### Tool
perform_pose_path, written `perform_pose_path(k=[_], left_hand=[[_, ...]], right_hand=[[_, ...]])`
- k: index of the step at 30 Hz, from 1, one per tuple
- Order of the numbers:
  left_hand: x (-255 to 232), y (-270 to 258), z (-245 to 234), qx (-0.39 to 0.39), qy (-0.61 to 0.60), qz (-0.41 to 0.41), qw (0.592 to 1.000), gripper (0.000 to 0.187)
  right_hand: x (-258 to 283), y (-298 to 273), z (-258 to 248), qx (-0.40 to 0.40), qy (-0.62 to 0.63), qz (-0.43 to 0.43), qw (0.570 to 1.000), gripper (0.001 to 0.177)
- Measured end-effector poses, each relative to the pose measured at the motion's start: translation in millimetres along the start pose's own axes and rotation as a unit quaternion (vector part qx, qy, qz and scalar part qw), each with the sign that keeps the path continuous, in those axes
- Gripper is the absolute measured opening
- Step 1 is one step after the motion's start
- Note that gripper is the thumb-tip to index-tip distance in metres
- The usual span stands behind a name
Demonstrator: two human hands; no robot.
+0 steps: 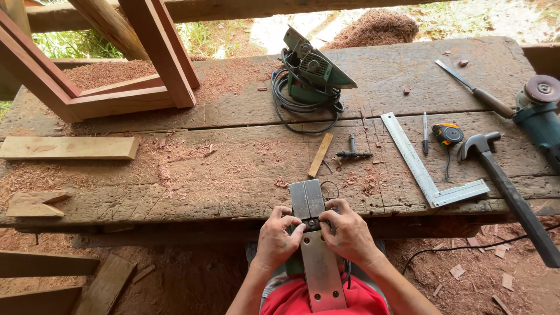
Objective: The person sits at a wooden workbench adjusting an electric hand planer. They hold the planer, use a metal ruler to check the alignment of its base plate, pick up a small wooden block and small metal parts, and use a screwdriver to loosen and tighten bolts on the planer while repositioning the blade assembly.
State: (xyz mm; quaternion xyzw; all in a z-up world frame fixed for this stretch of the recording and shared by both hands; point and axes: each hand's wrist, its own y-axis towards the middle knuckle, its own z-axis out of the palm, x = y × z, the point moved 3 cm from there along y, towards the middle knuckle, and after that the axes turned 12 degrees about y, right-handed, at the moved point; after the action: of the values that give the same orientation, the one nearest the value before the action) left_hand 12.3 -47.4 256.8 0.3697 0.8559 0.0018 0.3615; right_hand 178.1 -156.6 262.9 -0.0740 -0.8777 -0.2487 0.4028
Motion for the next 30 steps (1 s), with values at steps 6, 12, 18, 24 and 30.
perform_pose_path(k=[6, 12, 18, 24, 30], left_hand=[[-4, 2, -3, -0.007, 0.025, 0.025, 0.999, 0.016], [3, -1, 2, -0.001, 0.004, -0.002, 1.000, 0.013], [3, 0, 0, 0.004, -0.001, 0.016, 1.000, 0.015], [0, 1, -2, 0.002, 0.011, 0.038, 0.999, 0.015], [5, 0, 1, 0.002, -0.003, 0.011, 1.000, 0.014]], right_hand=[[1, 1, -1, -0.001, -0.005, -0.009, 1.000, 0.016], [0, -1, 0, -0.002, -0.006, -0.011, 1.000, 0.014], [0, 0, -1, 0.001, 0.004, -0.013, 1.000, 0.014], [1, 1, 0, -0.010, -0.008, -0.017, 1.000, 0.015], [-2, -1, 3, -0.011, -0.010, -0.009, 1.000, 0.013]])
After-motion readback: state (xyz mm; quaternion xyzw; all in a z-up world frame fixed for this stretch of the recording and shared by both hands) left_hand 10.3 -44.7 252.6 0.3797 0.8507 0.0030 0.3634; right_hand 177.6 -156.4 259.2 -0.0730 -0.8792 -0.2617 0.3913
